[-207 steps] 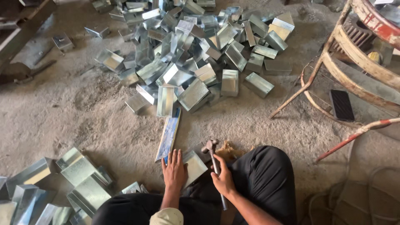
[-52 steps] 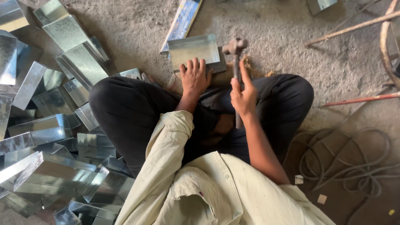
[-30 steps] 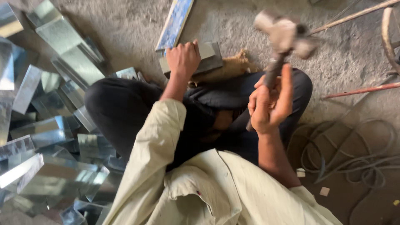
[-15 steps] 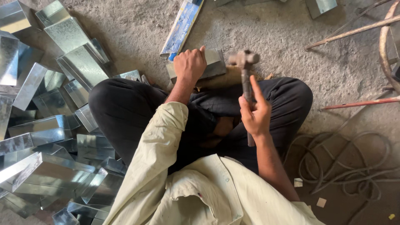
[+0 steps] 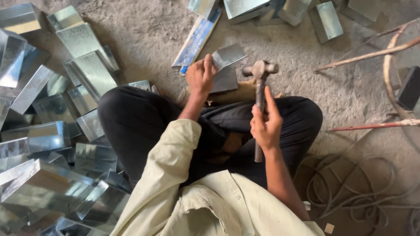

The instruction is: The person sits on the floor and repeatedly hammers rectangular metal pieces placed on a wooden block. They pick up a piece, position it, strike it with a hammer, and then move it aside to repeat the process with another piece.

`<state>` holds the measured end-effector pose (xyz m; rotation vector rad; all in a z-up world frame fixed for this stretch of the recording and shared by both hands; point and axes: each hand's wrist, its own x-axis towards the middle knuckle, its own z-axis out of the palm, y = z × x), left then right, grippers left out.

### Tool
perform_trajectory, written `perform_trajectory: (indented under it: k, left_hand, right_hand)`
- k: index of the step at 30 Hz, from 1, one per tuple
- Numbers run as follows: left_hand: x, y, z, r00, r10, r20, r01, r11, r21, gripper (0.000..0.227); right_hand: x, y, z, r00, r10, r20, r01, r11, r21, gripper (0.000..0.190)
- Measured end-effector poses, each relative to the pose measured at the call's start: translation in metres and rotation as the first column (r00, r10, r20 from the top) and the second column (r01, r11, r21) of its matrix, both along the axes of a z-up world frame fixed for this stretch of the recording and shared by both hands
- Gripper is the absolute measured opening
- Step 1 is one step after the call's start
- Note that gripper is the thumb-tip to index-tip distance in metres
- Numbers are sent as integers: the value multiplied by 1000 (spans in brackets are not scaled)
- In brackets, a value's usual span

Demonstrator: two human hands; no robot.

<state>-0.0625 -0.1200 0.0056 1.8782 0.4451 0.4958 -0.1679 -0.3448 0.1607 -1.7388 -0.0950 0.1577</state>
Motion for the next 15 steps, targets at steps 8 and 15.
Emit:
perform_trajectory:
  k: [8, 15]
  left_hand:
    - [17, -27, -85, 930, 105, 351, -19, 971, -240, 58]
    - [11, -29, -74, 926, 100, 364, 0, 964, -266, 57]
  right_hand:
    - [-11, 16, 60, 859, 97, 503, -125, 992, 21, 59]
    - [23, 34, 38, 695, 488, 528, -227, 846, -482, 51]
